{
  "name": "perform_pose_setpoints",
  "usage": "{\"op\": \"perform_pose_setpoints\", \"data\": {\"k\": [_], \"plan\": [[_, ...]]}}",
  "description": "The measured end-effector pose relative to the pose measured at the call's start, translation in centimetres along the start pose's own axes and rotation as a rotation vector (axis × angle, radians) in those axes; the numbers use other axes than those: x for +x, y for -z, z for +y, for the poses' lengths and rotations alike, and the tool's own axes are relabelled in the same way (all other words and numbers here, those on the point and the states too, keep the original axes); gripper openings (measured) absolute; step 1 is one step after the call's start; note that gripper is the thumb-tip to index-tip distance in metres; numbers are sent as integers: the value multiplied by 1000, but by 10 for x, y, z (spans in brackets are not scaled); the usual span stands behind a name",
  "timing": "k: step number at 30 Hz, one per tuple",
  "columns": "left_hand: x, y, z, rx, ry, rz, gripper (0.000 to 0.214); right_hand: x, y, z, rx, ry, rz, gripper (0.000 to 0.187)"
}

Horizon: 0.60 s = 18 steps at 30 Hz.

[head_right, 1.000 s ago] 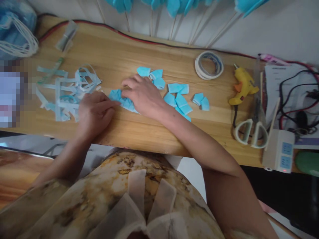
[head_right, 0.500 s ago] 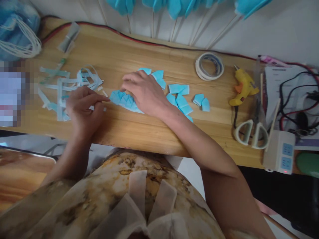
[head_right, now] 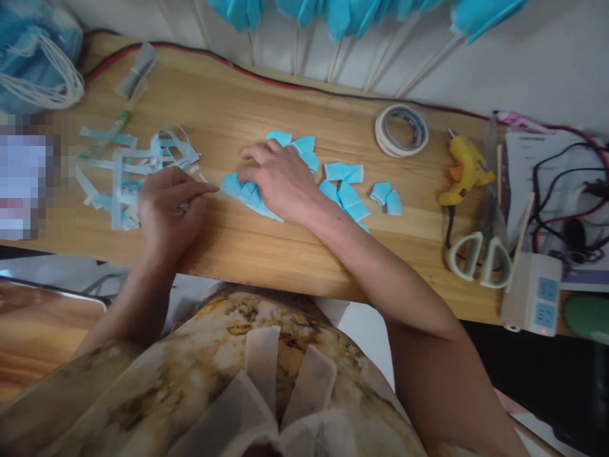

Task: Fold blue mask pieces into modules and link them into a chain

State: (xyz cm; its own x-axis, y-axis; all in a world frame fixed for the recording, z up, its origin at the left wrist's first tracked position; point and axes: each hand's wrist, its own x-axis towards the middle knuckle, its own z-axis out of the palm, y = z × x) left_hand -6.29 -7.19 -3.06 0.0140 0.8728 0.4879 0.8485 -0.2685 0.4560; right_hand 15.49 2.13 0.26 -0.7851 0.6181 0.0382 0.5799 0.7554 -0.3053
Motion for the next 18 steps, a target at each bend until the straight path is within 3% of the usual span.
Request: {"op": "perform_pose_setpoints", "data": {"k": [4, 8, 12, 18], "plan": [[0, 1, 1, 9, 31, -105, 31, -2, -1, 3, 46, -1, 54, 43], [-1, -1, 1, 12, 19, -130, 31, -1, -5, 5, 107, 33, 109, 44], [-2, -4, 1, 53, -17, -156, 31, 2, -13, 4, 110, 72, 78, 42], [-1, -5, 4, 98, -40, -196, 31, 8, -12, 11, 71, -24, 18, 39]]}}
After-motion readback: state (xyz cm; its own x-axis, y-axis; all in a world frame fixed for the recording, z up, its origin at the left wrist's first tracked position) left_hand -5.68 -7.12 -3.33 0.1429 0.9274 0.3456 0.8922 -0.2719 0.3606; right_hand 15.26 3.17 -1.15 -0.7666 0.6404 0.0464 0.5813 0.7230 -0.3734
